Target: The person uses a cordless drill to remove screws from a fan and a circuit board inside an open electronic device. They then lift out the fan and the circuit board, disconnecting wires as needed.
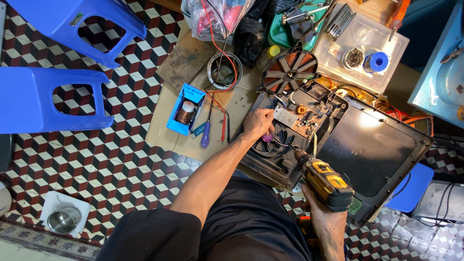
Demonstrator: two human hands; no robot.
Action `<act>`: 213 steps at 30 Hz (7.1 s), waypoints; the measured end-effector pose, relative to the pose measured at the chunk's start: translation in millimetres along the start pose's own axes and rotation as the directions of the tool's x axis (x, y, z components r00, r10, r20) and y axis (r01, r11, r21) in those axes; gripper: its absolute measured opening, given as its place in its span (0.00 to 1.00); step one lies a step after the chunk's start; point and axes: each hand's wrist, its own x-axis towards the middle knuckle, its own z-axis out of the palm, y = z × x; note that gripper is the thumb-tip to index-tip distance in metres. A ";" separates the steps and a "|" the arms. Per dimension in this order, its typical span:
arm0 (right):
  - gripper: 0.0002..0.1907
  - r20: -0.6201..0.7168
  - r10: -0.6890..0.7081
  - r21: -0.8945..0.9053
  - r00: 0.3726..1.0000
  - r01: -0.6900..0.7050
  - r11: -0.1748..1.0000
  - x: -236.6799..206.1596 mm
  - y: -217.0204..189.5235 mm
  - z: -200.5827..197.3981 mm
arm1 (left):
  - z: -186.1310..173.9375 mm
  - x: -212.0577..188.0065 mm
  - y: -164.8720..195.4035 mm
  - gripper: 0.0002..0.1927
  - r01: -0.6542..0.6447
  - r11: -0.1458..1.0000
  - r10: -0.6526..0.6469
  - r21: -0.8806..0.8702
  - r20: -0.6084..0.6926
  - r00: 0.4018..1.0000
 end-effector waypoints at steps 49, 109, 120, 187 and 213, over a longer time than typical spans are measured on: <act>0.19 -0.020 -0.084 0.019 0.996 0.085 0.996 0.5 24.9 -8.2 | 10.5 9.9 12.2 0.20 0.132 0.988 -0.135 0.079 0.034 0.990; 0.24 -0.087 -0.071 0.328 0.994 0.096 0.940 17.8 62.4 -46.6 | 54.6 -10.3 35.6 0.39 -0.108 0.921 0.040 0.374 0.184 0.982; 0.15 -0.117 -0.010 0.469 0.993 0.065 0.881 53.2 49.9 -58.2 | 75.6 9.1 28.2 0.33 0.193 0.976 -0.207 0.102 0.162 0.965; 0.10 -0.144 -0.036 0.559 0.989 0.111 0.822 170.2 22.0 -106.5 | 96.1 31.2 46.9 0.39 0.300 0.924 -0.332 0.236 0.109 0.937; 0.14 -0.114 -0.048 0.544 0.992 0.102 0.833 175.1 13.1 -104.9 | 93.9 33.8 42.5 0.40 0.269 0.931 -0.304 0.245 0.113 0.946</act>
